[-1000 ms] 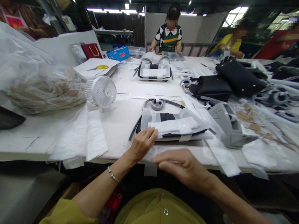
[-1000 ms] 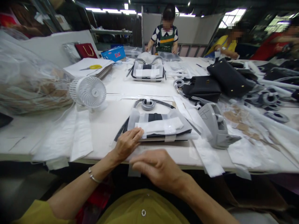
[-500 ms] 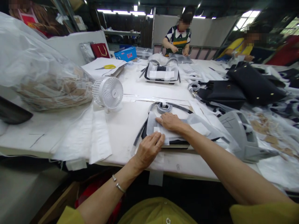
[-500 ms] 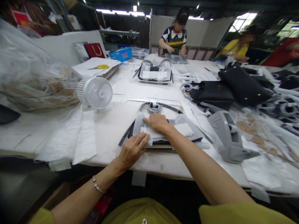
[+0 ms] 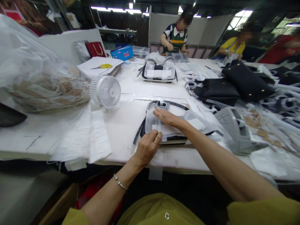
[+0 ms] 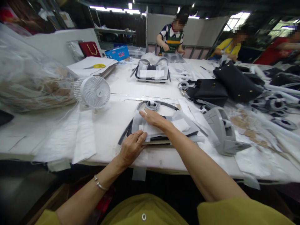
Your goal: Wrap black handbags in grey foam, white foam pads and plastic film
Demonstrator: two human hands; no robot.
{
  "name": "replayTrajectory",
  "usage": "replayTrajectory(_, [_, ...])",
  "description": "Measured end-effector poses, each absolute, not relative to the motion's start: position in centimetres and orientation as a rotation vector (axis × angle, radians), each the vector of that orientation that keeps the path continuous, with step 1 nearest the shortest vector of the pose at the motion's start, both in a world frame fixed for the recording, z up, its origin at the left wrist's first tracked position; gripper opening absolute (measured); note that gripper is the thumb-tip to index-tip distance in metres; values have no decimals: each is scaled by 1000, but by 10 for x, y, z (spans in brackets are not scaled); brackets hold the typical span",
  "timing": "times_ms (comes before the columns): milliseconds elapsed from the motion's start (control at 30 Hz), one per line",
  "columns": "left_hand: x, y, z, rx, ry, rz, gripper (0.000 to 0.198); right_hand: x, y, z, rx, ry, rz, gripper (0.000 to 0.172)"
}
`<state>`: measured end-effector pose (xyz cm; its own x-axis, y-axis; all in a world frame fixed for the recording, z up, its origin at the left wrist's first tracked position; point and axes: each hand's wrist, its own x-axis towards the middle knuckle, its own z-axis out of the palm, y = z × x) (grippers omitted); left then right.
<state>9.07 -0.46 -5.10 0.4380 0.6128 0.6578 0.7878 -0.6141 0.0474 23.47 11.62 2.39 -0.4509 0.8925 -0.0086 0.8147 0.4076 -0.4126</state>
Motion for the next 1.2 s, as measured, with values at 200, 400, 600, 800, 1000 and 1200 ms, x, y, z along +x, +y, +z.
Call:
replayTrajectory(200, [91, -6, -53, -2407, -1252, -952, 24, 255, 67, 28, -1293, -2639, 473, 26])
replayTrajectory(400, [90, -4, -54, -2418, -1193, -1062, 25, 261, 23, 16, -1296, -2416, 499, 28])
replayTrajectory(600, [80, 0, -53, -2641, -1037, -1170, 29, 274, 16, 4, -973, -2398, 528, 29])
replayTrajectory(800, [74, 2, -49, -2782, -1031, -1219, 31, 276, 7, -11, -909, -2458, 265, 41])
replayTrajectory(1000, [63, 3, -40, -2981, -1108, -1148, 45, 272, 2, -16, -949, -2418, 91, 42])
replayTrajectory(1200, [53, 14, -39, -2970, -974, -1072, 35, 269, -8, -24, -921, -2296, -105, 31])
